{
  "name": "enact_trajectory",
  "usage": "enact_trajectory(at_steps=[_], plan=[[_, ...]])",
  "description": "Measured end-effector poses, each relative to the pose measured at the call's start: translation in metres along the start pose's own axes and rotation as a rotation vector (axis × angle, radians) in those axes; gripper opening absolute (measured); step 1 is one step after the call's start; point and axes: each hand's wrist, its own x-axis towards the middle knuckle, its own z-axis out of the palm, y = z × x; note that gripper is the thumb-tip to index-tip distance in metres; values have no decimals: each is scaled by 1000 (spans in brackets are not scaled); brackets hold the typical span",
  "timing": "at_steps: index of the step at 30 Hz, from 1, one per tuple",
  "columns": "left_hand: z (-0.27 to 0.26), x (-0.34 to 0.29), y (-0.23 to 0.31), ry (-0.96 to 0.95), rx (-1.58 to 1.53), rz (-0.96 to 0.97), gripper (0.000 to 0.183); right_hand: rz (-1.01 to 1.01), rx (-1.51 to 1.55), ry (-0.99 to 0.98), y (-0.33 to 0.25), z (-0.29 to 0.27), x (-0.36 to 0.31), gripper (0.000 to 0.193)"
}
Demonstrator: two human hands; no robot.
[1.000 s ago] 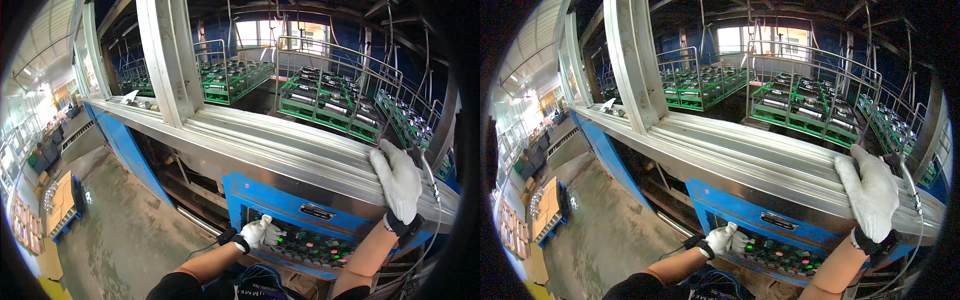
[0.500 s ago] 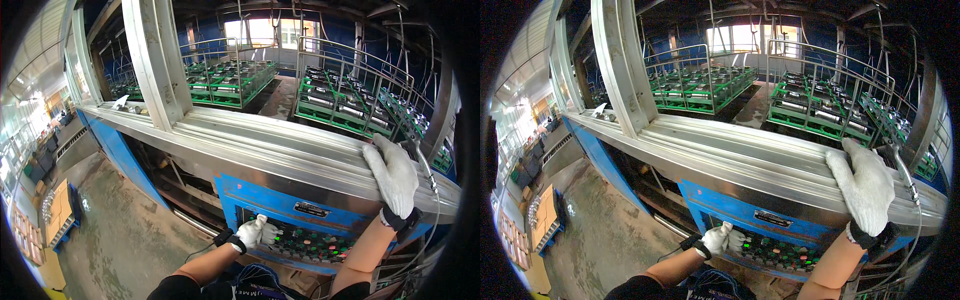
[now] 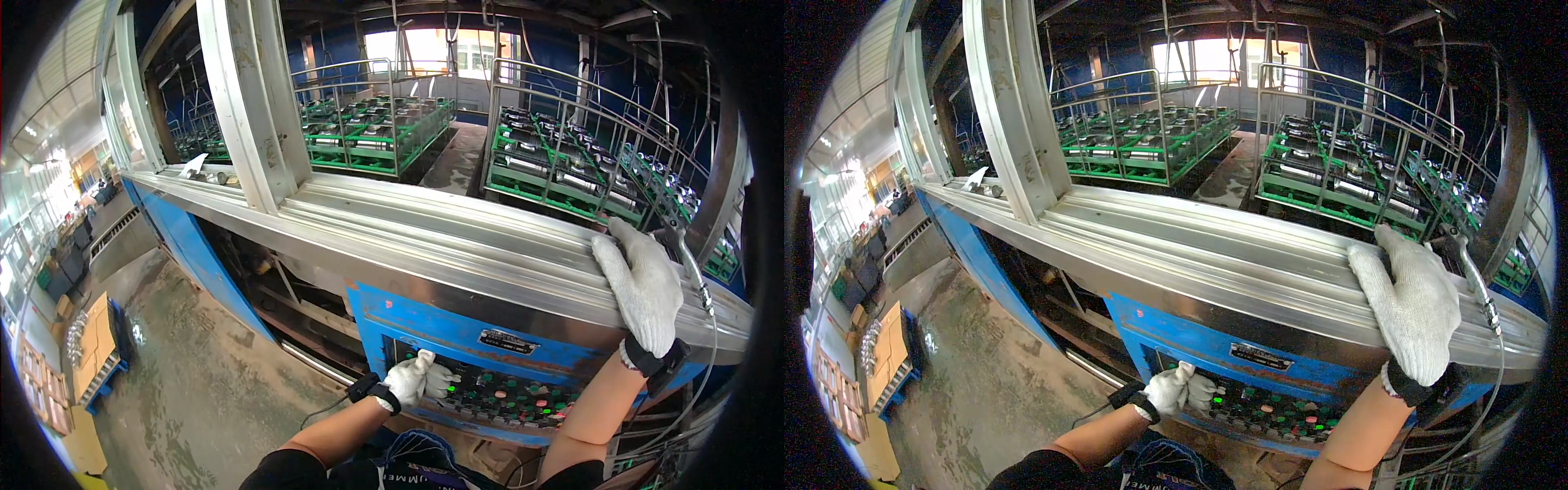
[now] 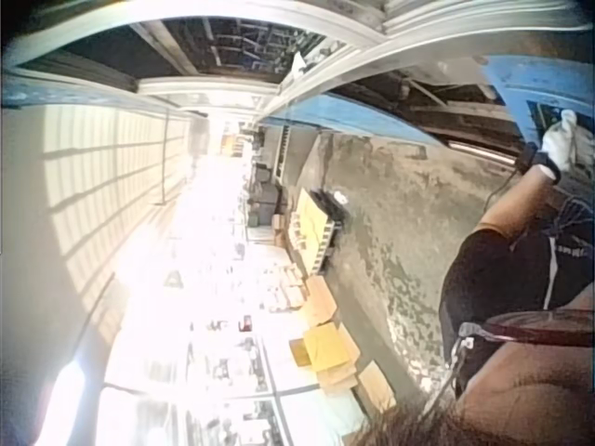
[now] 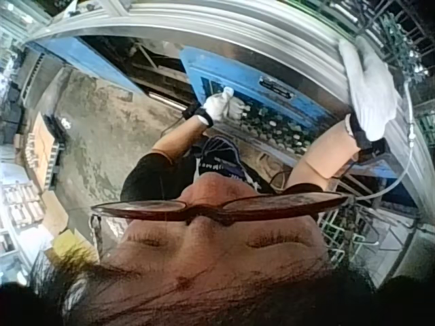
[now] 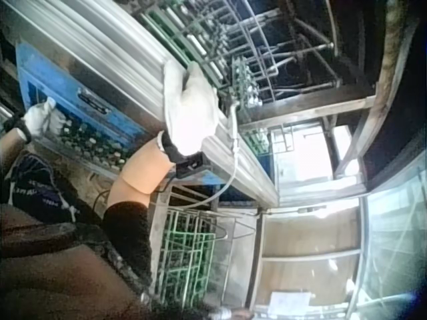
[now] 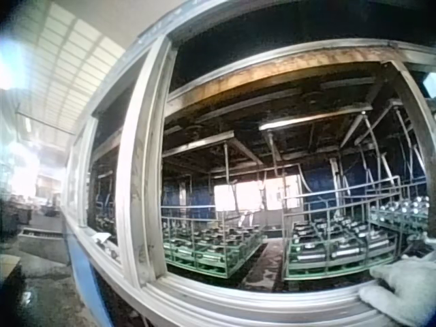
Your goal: Inspecting, cleaning with an air nozzle, and organizing engine pistons in an industrial cleaning machine.
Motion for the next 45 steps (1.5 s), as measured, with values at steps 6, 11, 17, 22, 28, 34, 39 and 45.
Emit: enact_trajectory(at_steps=[6,11,17,22,28,34,39,45], plan=[[3,-5,10,-55,118,-15,57,-17,-4,4,3,1,0,59],[3,-5,17,-139,36,-105,45,-1,14,11,5,5,0,58],[-59,56,-41,-427,77,137,33,-29,35,18,3,3,-1,56],[-25,17,-1,-373,620,133,32,-22,25,10,3,0,-2,55],[-35,37,-6,-241,1218,128,30,-26,44,14,-3,-1,-1,54],[-22,19,11,-316,1194,265,31,-2,27,12,2,1,-1,55],[-9,11,21,-216,1215,171,34,18,23,-2,-2,-1,-1,54],[-5,9,25,-200,1133,99,33,18,63,-4,-5,-6,-3,52]])
